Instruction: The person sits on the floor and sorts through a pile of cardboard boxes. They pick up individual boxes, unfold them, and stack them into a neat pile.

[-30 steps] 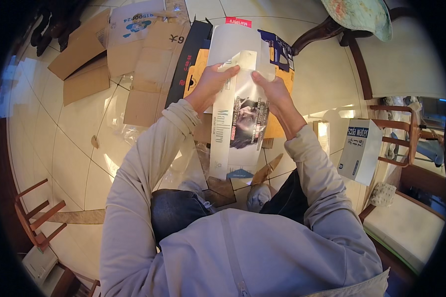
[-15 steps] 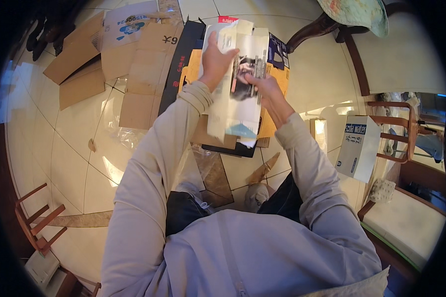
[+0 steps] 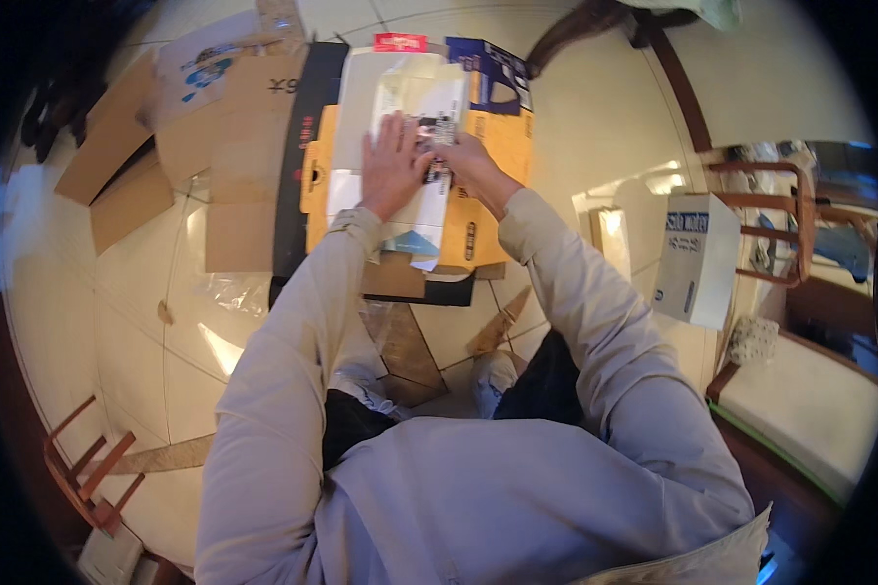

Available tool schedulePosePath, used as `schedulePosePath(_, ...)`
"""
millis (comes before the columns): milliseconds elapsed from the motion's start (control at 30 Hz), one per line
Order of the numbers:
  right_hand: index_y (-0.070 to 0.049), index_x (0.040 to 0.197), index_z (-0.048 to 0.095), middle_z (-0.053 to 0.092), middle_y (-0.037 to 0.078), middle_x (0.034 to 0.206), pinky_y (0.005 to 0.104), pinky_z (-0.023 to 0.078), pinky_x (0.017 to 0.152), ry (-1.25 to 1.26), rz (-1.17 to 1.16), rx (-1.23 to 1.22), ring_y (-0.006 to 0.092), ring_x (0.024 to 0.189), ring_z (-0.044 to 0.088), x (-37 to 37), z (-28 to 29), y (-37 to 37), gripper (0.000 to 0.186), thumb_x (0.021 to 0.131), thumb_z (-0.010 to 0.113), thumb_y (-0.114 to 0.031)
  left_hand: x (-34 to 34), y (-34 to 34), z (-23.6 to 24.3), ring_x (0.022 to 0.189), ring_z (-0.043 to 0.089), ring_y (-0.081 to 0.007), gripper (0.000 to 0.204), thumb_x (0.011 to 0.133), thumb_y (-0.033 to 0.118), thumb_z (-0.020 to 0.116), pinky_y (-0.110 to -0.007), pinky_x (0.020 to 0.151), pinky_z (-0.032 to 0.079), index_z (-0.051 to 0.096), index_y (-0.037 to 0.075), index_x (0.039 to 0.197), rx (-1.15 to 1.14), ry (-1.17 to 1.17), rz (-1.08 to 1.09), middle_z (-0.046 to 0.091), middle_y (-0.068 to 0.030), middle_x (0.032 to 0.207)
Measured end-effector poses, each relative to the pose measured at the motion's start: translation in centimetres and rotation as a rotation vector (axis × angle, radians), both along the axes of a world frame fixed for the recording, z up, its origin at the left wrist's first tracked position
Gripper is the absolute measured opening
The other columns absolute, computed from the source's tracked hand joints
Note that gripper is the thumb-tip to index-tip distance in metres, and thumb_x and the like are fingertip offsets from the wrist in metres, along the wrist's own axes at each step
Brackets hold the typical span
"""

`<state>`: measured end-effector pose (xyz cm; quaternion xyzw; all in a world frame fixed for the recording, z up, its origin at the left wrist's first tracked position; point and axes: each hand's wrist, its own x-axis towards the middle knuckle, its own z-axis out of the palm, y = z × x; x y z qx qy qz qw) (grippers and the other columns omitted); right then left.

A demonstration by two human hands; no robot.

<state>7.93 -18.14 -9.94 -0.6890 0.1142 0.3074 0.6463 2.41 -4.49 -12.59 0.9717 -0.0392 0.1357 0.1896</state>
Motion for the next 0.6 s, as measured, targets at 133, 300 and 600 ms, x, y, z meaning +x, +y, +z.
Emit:
schedulePosePath(133,-0.001,0.118,0.051,0.061,0.008,0.096,0.0288,0.051,0.061,-0.275,0.393,-0.425,0.0147,0.078,0.061,0.2,1.8,-5.9,0.037,0.087,0.059,-0.020,-0.9,-0.6,-1.1,0.135,0.026,-0.0316,0.060,0.090,0.046,0.047,-0.057,0.104,0.023,0.039,0.011,0.137,0.205,0.013,0.039,0.029,-0.0146,0.146)
schedulePosePath(300,-0.004,0.118,0.054,0.064,0.008,0.091,0.0280,0.050,0.062,-0.399,-0.013,-0.458,0.0152,0.077,0.063,1.6,1.8,-24.9,0.037,0.084,0.060,-0.018,-0.4,-1.8,-1.2,0.135,0.026,-0.0318,0.058,0.090,0.043,0.048,-0.056,0.103,0.025,0.039,0.011,0.138,0.206,-0.028,0.049,0.029,-0.0130,0.146)
schedulePosePath(600,-0.012,0.145,0.007,0.025,0.023,0.143,0.0607,0.031,0.099,0.145,0.203,-1.465,0.0397,0.132,0.025,-11.3,-7.8,-38.5,0.124,0.054,0.082,-0.050,-1.0,-1.2,-1.9,0.134,0.027,-0.0329,0.057,0.090,0.043,0.048,-0.057,0.103,0.026,0.040,0.010,0.136,0.224,-0.019,0.064,0.030,-0.0142,0.145)
